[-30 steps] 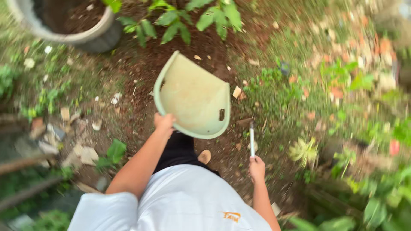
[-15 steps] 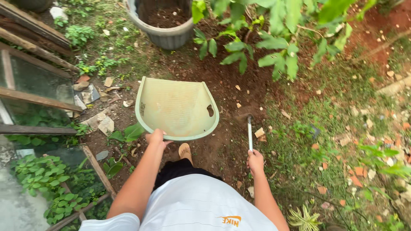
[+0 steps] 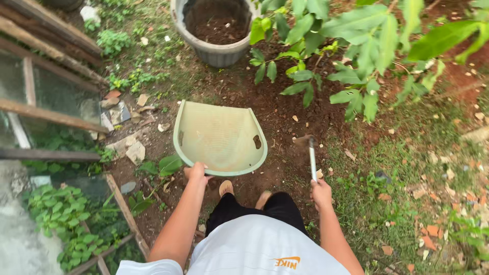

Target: The person scoops soil into a green basin using a hand hoe and then dumps the soil into a large planter.

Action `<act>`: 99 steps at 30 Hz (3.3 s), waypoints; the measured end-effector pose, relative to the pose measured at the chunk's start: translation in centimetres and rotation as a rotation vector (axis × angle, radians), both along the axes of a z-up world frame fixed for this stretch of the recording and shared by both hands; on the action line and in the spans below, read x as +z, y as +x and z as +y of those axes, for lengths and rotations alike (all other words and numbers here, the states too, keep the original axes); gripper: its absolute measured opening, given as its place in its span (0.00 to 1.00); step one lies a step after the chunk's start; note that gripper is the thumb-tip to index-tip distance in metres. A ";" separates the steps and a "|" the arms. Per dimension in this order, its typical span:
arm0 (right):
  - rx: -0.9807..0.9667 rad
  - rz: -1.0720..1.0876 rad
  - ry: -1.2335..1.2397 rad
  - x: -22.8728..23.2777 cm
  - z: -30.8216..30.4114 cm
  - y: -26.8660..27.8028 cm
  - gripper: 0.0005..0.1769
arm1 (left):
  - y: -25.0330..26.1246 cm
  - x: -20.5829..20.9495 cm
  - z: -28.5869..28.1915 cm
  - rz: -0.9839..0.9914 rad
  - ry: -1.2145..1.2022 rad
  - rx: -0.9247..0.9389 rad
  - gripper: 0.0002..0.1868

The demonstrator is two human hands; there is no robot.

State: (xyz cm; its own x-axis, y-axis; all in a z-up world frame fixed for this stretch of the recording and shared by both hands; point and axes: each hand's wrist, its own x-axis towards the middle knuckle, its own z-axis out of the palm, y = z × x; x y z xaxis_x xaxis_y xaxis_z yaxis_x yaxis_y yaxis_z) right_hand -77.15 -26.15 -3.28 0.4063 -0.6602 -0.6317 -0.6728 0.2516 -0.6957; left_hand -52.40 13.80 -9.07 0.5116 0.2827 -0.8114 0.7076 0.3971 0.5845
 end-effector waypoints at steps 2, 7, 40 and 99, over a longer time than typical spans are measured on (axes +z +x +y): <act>0.009 -0.022 0.000 0.3 -1.5 0.7 0.13 | -0.7 0.0 0.1 0.015 0.019 0.042 0.31; 0.191 -0.034 -0.033 -0.8 -5.6 2.8 0.15 | -3.4 0.4 -1.1 -0.013 0.042 0.225 0.29; 0.382 0.038 0.087 -0.8 -13.9 7.9 0.15 | -6.5 7.7 -11.2 -0.043 0.200 0.434 0.34; 2.759 0.246 -0.819 -59.9 31.2 19.8 0.44 | -47.4 -47.3 -4.9 0.447 0.196 1.881 0.32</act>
